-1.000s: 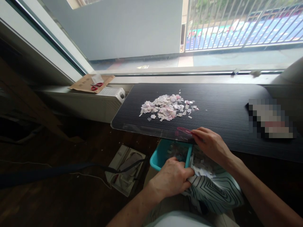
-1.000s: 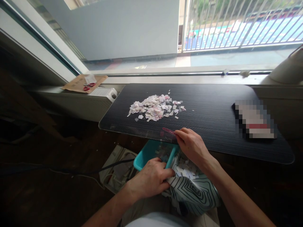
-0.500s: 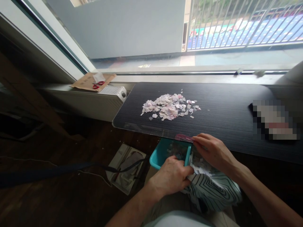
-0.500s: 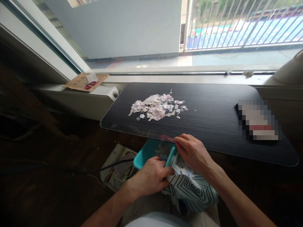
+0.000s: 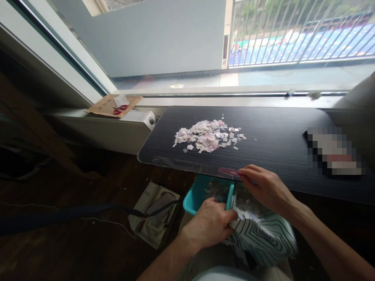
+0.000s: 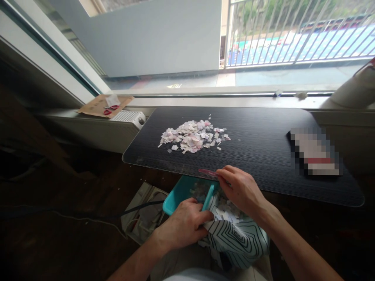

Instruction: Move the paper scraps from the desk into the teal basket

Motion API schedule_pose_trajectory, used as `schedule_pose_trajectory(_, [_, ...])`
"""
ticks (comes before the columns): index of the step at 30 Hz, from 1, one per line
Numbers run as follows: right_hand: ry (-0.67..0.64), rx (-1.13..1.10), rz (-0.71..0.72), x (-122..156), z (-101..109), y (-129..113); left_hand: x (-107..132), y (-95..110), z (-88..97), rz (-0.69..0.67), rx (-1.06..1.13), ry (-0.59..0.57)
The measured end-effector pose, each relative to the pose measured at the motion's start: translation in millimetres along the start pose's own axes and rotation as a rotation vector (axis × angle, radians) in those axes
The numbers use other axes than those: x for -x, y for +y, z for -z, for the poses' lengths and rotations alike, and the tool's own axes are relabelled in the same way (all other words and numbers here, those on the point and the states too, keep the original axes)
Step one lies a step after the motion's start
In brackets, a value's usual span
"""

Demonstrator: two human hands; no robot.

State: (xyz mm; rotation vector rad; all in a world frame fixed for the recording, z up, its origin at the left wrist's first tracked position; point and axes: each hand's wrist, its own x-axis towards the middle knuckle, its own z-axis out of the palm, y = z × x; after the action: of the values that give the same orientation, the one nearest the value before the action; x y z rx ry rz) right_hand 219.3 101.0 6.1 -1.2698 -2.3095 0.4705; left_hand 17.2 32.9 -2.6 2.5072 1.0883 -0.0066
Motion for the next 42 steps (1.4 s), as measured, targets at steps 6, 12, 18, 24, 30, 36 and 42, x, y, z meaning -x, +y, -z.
schedule_pose_trajectory(6, [0.213,0.163,-0.186,-30,16,48,18,-11,-3.2,0.083,0.039,0.043])
schedule_pose_trajectory(12, [0.193,0.232,-0.197,-43,14,62,33,-17,-7.9,0.170,0.098,0.107])
schedule_pose_trajectory(18, [0.109,0.213,-0.105,-35,20,49,34,-19,-8.1,0.180,0.139,0.125])
schedule_pose_trajectory(24, [0.114,0.213,-0.109,-57,15,53,35,-19,-7.1,0.166,0.136,0.135])
schedule_pose_trajectory(30, [0.057,0.279,-0.106,-34,18,58,38,-16,-14.1,0.187,0.119,0.137])
schedule_pose_trajectory(36, [0.088,0.274,-0.141,-13,9,63,39,1,-26.2,0.203,0.073,0.028])
schedule_pose_trajectory(42, [0.218,0.233,-0.210,-11,-2,63,50,27,-47.7,0.347,0.025,-0.072])
